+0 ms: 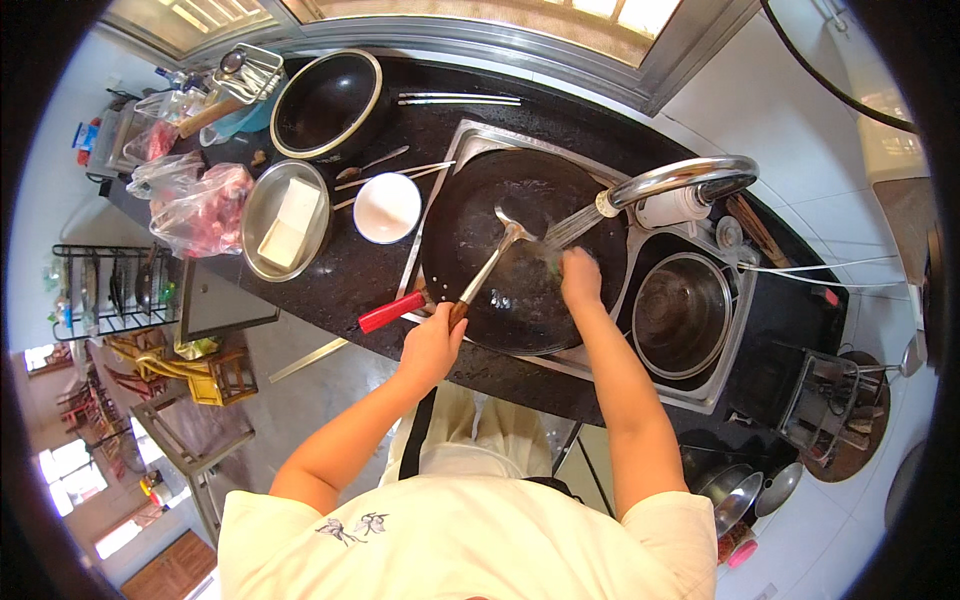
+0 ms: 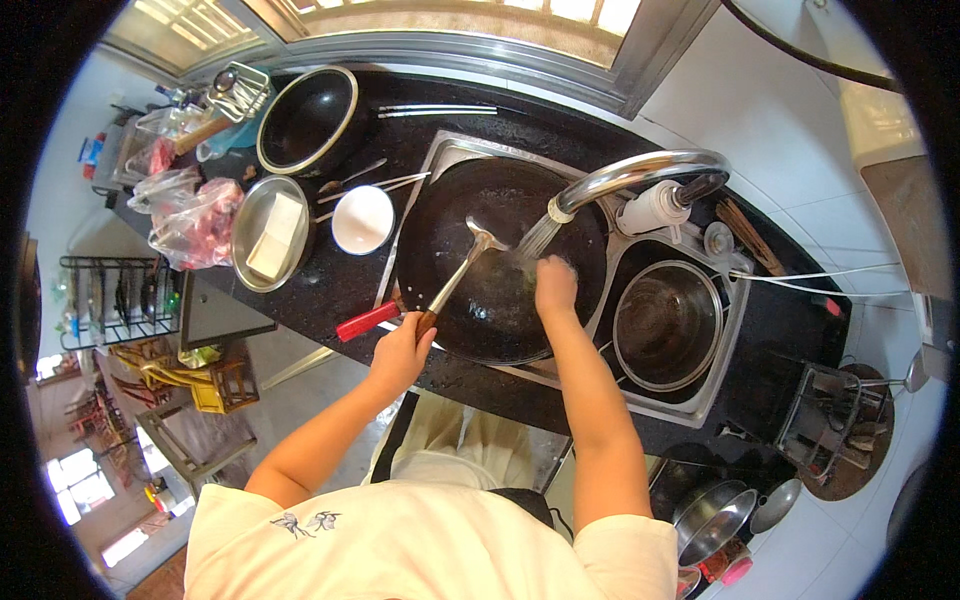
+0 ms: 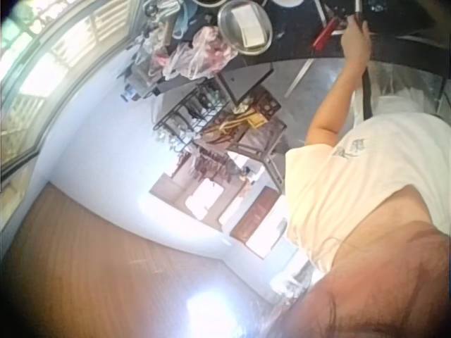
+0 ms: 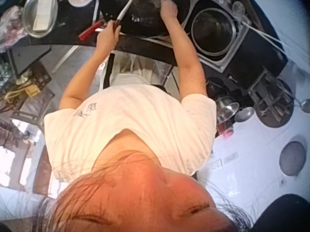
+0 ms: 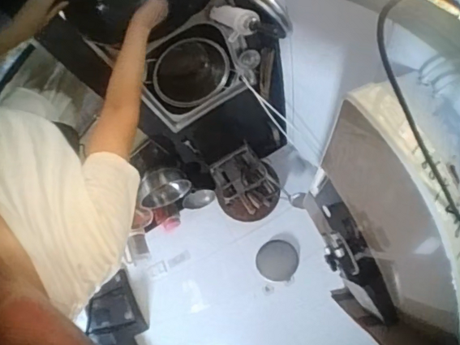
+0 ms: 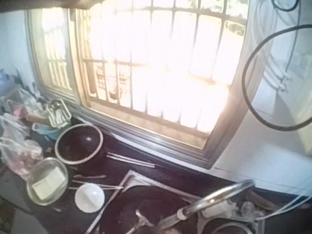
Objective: The person washes a white bowl with a green sponge under running water in a kitchen sink. They then move to the stove, use a spatula to transfer food from a wok into the bowl, and return to the sink to wash the wok and spatula with the sponge.
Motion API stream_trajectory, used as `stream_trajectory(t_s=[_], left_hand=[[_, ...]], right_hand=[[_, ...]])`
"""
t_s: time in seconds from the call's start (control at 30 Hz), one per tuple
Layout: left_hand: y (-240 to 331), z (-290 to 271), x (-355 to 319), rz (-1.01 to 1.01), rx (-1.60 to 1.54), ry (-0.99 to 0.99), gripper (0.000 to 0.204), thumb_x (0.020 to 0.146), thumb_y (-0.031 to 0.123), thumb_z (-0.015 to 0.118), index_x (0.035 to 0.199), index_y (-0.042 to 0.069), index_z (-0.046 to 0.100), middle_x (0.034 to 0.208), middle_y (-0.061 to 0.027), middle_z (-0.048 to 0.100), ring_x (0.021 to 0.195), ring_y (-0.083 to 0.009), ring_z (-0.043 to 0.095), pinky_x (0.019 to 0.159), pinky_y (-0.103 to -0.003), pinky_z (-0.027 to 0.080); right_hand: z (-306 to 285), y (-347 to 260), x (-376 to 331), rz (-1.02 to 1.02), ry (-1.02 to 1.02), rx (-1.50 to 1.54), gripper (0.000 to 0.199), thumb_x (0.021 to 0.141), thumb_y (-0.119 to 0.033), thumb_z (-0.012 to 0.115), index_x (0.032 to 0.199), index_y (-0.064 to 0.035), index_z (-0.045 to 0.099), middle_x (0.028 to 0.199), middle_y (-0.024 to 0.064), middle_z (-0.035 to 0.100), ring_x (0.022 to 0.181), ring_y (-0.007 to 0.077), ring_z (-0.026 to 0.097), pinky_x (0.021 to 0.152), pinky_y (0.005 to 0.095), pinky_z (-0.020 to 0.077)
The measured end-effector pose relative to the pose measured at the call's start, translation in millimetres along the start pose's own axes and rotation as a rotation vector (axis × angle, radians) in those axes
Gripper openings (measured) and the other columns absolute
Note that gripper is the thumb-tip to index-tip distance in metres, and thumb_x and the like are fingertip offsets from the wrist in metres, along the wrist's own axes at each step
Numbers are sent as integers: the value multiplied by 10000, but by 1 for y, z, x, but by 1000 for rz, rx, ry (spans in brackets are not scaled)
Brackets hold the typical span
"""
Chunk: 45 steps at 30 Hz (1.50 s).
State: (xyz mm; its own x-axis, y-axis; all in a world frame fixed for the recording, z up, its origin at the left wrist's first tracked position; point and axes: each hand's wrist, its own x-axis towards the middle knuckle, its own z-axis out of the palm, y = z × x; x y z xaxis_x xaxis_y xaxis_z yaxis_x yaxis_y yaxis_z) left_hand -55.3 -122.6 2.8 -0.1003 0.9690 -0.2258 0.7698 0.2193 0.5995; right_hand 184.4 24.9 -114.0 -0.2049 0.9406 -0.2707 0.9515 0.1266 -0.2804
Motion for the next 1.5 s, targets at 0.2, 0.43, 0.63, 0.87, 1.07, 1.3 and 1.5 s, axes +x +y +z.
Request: stream_trajectory(t_s=[0.2,0.43,0.63,0.87,1.07,1.3,1.5], left_hand=[[11,1,-6,-77,-135,-73,285,901,257,559,1053,23,500,813,-222,629,764,-405,618,653,-474,475],[50,89,7,-232,-676,-208,308,951,243,414,1128,-6,455,675,-70,524,505,-151,509,437,-298,415],[90,98,0,22,-608,-173,390,950,232,455,1210,-53,401,870,-204,576,749,-346,579,705,-393,469],[80,66,31,315,-180,152,429,772,133,640,1133,-11,458,991,-217,548,933,-409,551,806,-452,451],[52,88,75,263,-169,-179,193,807,94,597,975,5,565,866,-212,620,850,-381,613,715,-429,478],[69,50,118,196,-651,112,161,909,162,526,927,3,549,778,-192,594,703,-375,572,624,-400,431],[81,71,135,514,-420,41,223,925,207,523,1021,10,565,1169,-215,546,1139,-372,482,911,-404,403]], right_hand=[[-38,23,-21,230,148,807,146,802,-69,661,938,-31,622,883,86,619,742,202,605,688,352,484],[-35,-40,-73,334,171,1280,257,879,-124,610,1034,30,476,949,116,594,801,174,615,685,289,505],[-44,-48,-88,451,-11,1265,432,819,-87,648,1159,80,441,989,173,622,821,207,649,682,293,524],[-51,-31,-91,458,-84,1558,284,897,-49,524,1157,37,454,885,111,606,729,165,639,659,285,536],[-45,-14,-96,379,-73,1241,443,907,-128,563,1312,-25,415,876,55,597,651,135,606,580,246,506],[-50,15,-121,310,60,751,455,876,-293,609,1244,-36,532,862,153,663,761,243,649,676,333,490],[-72,-4,-127,271,141,629,446,884,-390,572,1151,-33,600,908,222,660,830,352,652,740,375,490]])
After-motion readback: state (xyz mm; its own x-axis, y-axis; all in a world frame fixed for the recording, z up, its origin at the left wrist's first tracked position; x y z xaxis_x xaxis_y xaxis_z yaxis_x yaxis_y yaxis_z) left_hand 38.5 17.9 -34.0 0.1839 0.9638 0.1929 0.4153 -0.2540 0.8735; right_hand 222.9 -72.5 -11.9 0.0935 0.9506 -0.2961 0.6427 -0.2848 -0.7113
